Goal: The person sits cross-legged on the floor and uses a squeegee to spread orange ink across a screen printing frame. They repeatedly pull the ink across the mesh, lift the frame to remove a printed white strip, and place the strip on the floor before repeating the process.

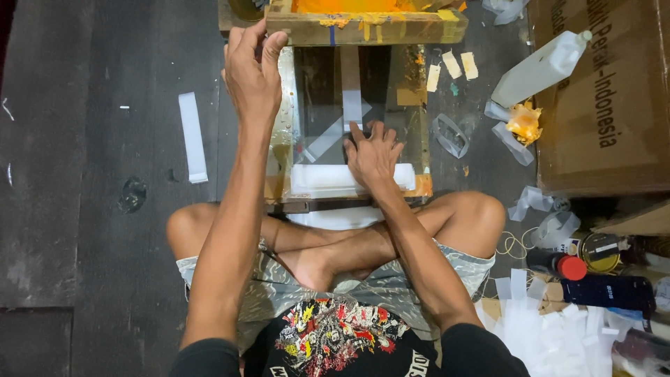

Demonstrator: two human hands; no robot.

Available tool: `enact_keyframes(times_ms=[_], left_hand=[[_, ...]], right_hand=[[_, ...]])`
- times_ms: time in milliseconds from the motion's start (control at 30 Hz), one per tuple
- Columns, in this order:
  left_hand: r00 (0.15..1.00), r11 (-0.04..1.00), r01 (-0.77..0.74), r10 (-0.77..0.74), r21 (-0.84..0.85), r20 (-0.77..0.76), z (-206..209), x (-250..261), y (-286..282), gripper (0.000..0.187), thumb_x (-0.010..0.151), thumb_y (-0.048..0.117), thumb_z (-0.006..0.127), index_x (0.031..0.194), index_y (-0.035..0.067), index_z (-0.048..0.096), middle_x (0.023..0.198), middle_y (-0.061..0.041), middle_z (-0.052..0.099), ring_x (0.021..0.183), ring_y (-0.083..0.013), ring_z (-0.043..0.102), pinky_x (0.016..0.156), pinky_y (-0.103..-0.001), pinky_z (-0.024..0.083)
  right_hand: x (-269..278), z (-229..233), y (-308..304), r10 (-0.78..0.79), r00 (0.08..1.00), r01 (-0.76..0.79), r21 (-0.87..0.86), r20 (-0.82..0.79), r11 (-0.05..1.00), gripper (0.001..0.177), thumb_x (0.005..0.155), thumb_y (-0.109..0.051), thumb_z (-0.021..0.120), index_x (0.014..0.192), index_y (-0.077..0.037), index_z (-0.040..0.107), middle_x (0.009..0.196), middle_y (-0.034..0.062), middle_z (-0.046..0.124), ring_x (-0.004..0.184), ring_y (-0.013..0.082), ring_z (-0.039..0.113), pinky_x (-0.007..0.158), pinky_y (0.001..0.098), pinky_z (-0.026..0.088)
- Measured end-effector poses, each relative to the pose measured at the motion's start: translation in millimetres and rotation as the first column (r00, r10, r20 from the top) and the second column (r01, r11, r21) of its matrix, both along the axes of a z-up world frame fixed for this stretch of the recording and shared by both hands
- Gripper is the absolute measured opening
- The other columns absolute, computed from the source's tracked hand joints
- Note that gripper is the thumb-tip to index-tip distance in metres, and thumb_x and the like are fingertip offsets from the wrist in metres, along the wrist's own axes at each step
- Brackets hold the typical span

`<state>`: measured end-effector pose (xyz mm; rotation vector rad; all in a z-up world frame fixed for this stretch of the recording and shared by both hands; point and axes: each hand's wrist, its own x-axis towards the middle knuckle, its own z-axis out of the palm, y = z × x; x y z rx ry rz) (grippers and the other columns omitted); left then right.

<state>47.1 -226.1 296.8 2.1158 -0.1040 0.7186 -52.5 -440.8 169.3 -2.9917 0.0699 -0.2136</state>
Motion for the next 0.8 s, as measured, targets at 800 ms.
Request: enact_keyframes(times_ms=[800], left_hand=[[0.999,0.999,-0.025,0.026,0.021,-0.034,3,4,0,0.061,0.098,0.069,0.044,0.122,0.021,0.072,0.105,0.003,0.063,0.097,-0.0241,0.059,0.077,-0.045,0.041]], right_hand=[[-1,-3,6,-0.032,0.997,0.031,0.021,0.073,0.999,0.038,0.097,-0.049,0.054,0.131,-0.036,0.065,0.121,0.0079,0.051,0.101,0.0339,0.045,0.076,0.0521,0.034]])
